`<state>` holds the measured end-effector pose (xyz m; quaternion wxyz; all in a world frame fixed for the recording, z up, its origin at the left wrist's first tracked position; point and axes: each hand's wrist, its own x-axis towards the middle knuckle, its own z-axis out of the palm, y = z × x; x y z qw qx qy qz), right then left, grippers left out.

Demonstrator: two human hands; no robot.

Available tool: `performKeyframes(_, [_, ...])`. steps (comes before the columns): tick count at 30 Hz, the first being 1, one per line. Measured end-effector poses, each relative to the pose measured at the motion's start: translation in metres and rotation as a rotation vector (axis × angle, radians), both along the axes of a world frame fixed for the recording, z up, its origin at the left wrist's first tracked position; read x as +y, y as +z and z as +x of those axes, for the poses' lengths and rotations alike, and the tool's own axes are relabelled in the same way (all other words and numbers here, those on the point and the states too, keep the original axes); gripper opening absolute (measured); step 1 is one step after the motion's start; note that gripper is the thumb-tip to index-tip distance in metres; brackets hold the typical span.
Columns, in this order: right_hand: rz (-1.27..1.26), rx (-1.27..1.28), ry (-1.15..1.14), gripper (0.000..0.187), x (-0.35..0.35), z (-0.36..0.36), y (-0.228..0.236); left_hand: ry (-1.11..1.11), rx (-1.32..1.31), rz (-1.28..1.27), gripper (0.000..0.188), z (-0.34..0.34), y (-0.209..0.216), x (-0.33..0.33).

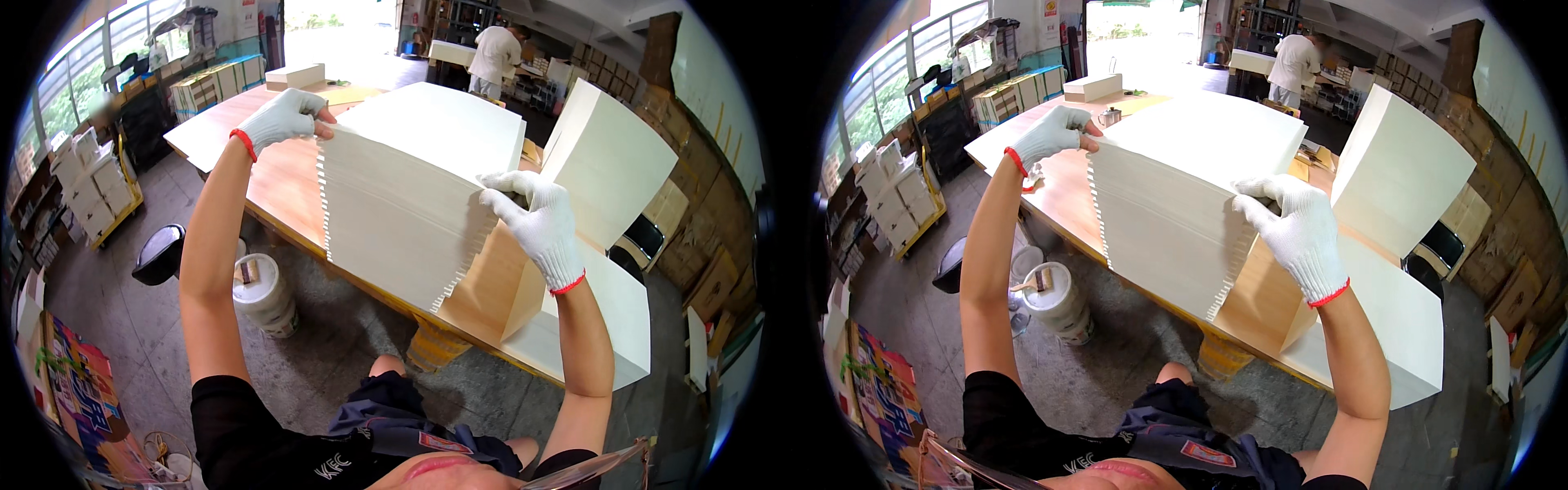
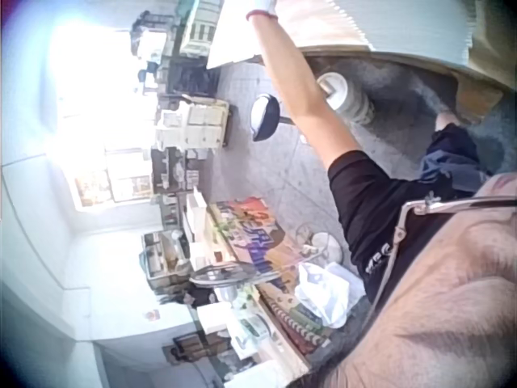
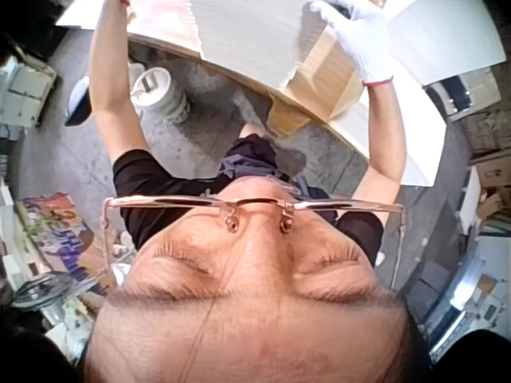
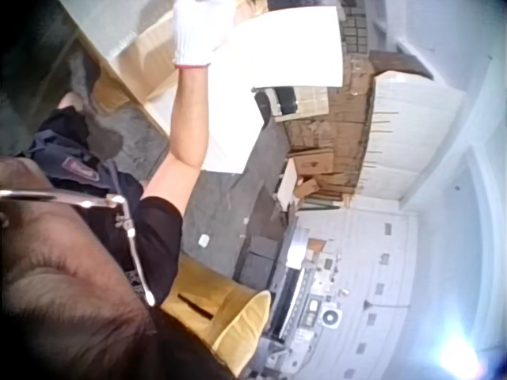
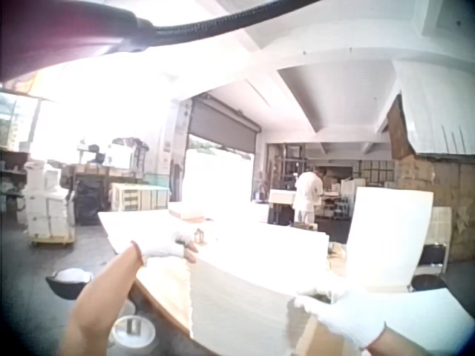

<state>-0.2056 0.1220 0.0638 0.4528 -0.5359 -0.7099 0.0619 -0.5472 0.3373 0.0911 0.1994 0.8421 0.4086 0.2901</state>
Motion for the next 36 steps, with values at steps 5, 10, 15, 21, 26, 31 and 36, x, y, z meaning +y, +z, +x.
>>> performKeyframes(5, [-0.067, 0.118, 0.021, 0.019, 0.001, 0.002, 0.000, -0.044, -0.013, -0.037, 0.023, 0.001, 0.004, -0.003])
performKeyframes(10, [0.033, 0.047, 0.023, 0.016, 0.003, 0.005, -0.006, -0.021, -0.024, -0.006, 0.025, 0.002, 0.001, -0.004])
performKeyframes(15, [0.097, -0.037, 0.033, 0.014, 0.002, 0.004, -0.005, -0.001, -0.062, -0.024, 0.025, -0.002, -0.001, -0.005])
performKeyframes(21, [0.231, -0.147, 0.007, 0.011, 0.004, 0.004, -0.011, -0.013, -0.069, 0.002, 0.024, 0.000, -0.003, -0.005])
performKeyframes(26, [0.268, -0.195, -0.022, 0.010, 0.000, 0.000, -0.010, -0.011, -0.071, 0.019, 0.026, -0.001, -0.006, -0.001])
performKeyframes(31, [0.275, -0.158, 0.005, 0.010, 0.001, -0.001, -0.010, 0.022, -0.055, 0.006, 0.026, -0.001, -0.002, -0.007])
performKeyframes(36, [0.265, -0.142, 0.000, 0.011, 0.001, 0.001, -0.012, 0.024, -0.016, 0.012, 0.022, 0.001, 0.000, -0.009])
